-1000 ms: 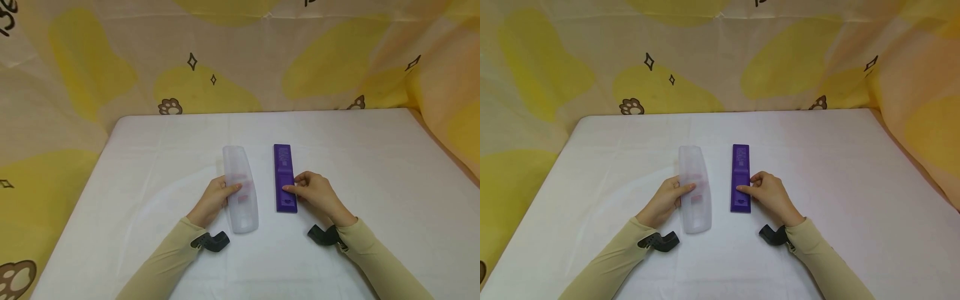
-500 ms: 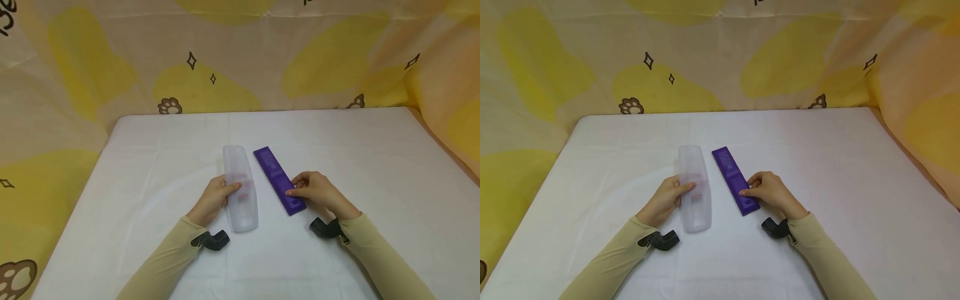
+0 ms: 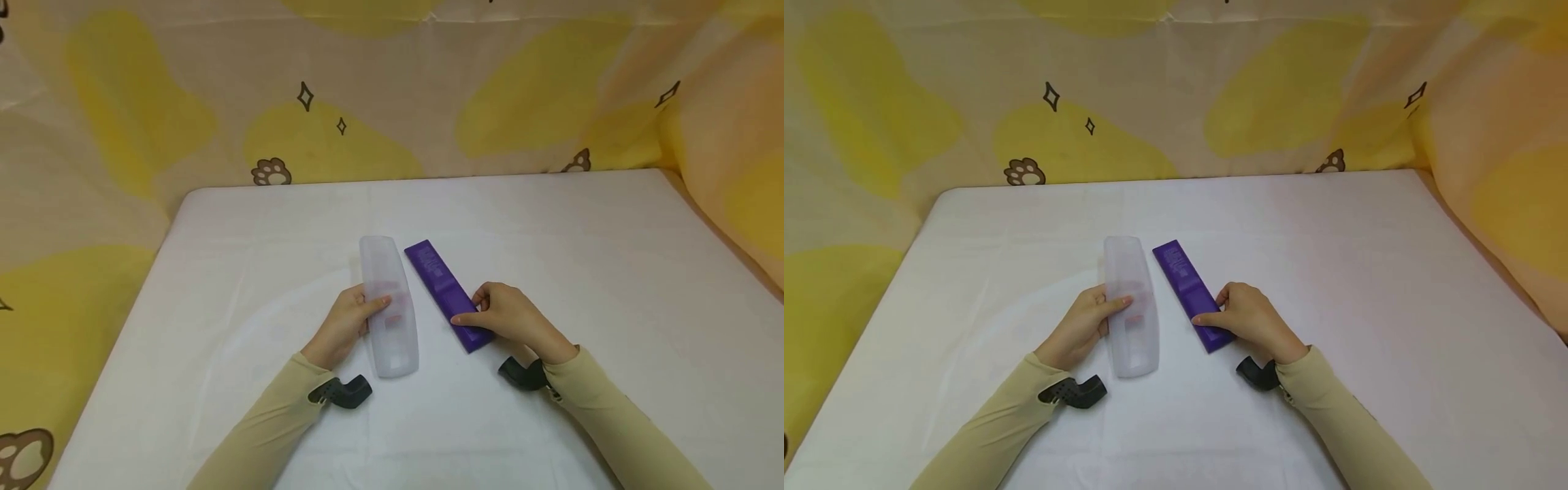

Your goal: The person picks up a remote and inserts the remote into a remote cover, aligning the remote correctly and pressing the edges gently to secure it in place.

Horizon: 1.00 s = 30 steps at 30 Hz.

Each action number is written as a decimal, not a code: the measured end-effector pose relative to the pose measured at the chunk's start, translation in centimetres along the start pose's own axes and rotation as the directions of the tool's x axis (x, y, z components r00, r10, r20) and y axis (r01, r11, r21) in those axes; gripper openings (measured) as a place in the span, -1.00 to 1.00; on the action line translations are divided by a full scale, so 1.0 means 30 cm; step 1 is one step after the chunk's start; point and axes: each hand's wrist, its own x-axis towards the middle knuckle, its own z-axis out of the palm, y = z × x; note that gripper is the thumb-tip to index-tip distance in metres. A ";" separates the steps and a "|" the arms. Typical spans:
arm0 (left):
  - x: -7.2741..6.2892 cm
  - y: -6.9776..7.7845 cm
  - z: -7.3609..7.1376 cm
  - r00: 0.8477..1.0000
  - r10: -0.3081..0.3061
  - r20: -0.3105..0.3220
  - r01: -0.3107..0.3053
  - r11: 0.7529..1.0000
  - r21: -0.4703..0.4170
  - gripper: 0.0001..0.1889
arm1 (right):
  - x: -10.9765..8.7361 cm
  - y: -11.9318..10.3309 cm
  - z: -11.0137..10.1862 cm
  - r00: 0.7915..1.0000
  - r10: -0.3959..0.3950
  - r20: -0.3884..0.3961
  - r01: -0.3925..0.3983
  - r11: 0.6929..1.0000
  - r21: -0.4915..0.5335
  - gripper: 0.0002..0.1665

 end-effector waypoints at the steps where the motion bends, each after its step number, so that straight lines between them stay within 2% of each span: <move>1: -0.001 0.001 0.001 1.000 -0.003 -0.002 0.003 1.000 -0.001 -0.61 | -0.001 -0.001 0.001 1.000 0.006 -0.004 -0.006 1.000 0.001 -0.39; 7: -0.001 -0.001 0.007 1.000 0.000 0.008 0.000 1.000 0.003 -0.59 | -0.005 0.003 -0.003 0.999 0.033 -0.008 -0.033 0.999 -0.004 -0.37; 16: 0.001 -0.004 0.009 1.000 0.001 -0.011 -0.001 1.000 0.008 -0.59 | -0.015 -0.002 -0.005 0.999 -0.053 0.013 0.053 0.999 -0.012 -0.40; 21: 0.001 -0.010 0.006 1.000 0.005 -0.011 -0.005 1.000 0.016 -0.59 | -0.007 0.009 0.005 1.000 -0.024 0.015 0.024 1.000 0.004 -0.42; 25: 0.000 -0.011 0.006 1.000 0.017 0.000 -0.017 1.000 0.016 -0.59 | 0.004 0.018 0.013 1.000 0.001 0.014 -0.002 0.998 0.068 -0.40; 30: 0.000 -0.009 0.006 1.000 0.025 0.013 -0.025 1.000 0.012 -0.59 | 0.016 0.036 0.013 0.997 0.030 0.070 -0.047 0.967 0.250 -0.36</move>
